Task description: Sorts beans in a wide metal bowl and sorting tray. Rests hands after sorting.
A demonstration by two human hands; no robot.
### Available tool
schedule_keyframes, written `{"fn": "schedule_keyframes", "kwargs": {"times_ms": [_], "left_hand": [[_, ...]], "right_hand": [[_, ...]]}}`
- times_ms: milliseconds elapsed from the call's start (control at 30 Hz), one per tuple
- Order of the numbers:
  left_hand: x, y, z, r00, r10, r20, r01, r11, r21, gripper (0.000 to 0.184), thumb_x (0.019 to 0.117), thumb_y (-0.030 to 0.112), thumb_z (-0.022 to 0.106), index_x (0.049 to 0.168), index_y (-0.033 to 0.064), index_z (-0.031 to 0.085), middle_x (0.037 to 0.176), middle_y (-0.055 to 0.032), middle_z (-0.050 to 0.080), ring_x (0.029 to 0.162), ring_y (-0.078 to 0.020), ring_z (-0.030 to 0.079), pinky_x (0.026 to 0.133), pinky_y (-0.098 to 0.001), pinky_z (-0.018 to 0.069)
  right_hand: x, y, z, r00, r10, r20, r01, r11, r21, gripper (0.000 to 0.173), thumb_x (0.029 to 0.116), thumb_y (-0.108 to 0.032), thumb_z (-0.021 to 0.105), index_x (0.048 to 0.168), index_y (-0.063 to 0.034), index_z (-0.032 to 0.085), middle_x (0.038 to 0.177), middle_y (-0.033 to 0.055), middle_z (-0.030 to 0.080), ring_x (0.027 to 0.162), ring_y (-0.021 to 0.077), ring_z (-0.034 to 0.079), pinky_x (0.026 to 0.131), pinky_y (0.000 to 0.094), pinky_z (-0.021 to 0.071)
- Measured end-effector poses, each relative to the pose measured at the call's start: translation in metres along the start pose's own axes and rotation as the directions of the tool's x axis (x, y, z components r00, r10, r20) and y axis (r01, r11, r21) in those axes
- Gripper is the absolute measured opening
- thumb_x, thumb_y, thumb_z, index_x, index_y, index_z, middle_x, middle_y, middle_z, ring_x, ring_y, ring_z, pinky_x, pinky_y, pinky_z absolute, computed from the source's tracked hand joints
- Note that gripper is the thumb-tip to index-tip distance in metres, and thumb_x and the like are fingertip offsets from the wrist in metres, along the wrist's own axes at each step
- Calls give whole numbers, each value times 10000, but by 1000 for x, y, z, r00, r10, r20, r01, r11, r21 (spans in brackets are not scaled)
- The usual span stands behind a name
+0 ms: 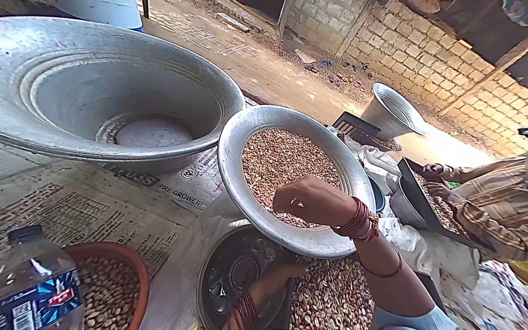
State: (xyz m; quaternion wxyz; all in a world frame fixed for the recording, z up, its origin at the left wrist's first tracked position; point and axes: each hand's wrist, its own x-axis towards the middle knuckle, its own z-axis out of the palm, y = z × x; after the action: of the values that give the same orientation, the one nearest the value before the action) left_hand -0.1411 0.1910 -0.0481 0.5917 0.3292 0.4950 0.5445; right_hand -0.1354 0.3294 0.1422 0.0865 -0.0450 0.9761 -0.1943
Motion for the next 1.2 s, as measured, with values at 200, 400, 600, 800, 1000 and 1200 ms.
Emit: {"fn": "schedule_keyframes", "kwargs": {"times_ms": [200,400,600,800,1000,1200], "left_hand": [[0,1,0,998,-60,23,62,995,-84,421,934,76,657,1317,-69,563,1274,-182,616,1167,-202,582,1029,-380,462],[2,5,1,994,-99,43,99,995,-6,345,968,81,630,1265,-87,583,1189,-170,630,1081,-175,587,988,-355,467],[7,-2,-3,994,-82,66,82,997,-8,302,957,94,644,1208,-70,606,1112,-128,643,1018,-142,594,947,-335,482],[3,4,-2,994,-88,64,89,996,-5,347,954,88,648,1257,-71,585,1152,-141,637,1042,-147,595,962,-336,483],[0,8,-2,993,-101,62,101,995,-11,220,951,62,634,1130,-65,653,1079,-121,654,1015,-143,590,948,-337,471],[2,7,-3,993,-94,73,93,996,12,208,963,69,636,1129,-55,647,1048,-104,653,975,-123,594,921,-314,480]], "right_hand": [[-40,72,21,839,419,346,-437,899,-30,242,1050,-139,564,1149,11,728,980,176,741,874,286,705,868,504,535],[-33,133,43,820,559,121,-568,821,57,410,1014,-37,551,1421,-52,601,1398,255,594,1299,389,569,1115,537,413],[-37,179,19,631,752,-191,-701,658,275,298,1048,-167,574,1312,-62,661,1245,157,696,1080,259,684,957,446,527],[-39,156,20,664,740,-106,-734,673,93,226,962,-194,706,1075,-5,755,1026,166,740,985,286,681,945,523,491],[-38,127,41,683,729,42,-712,678,-182,233,969,-216,674,1079,-33,766,1087,198,733,1080,385,675,943,611,485],[-35,126,45,610,792,-4,-770,592,-240,252,993,-214,629,1150,-58,749,1171,211,713,1157,407,649,956,630,476]]}}
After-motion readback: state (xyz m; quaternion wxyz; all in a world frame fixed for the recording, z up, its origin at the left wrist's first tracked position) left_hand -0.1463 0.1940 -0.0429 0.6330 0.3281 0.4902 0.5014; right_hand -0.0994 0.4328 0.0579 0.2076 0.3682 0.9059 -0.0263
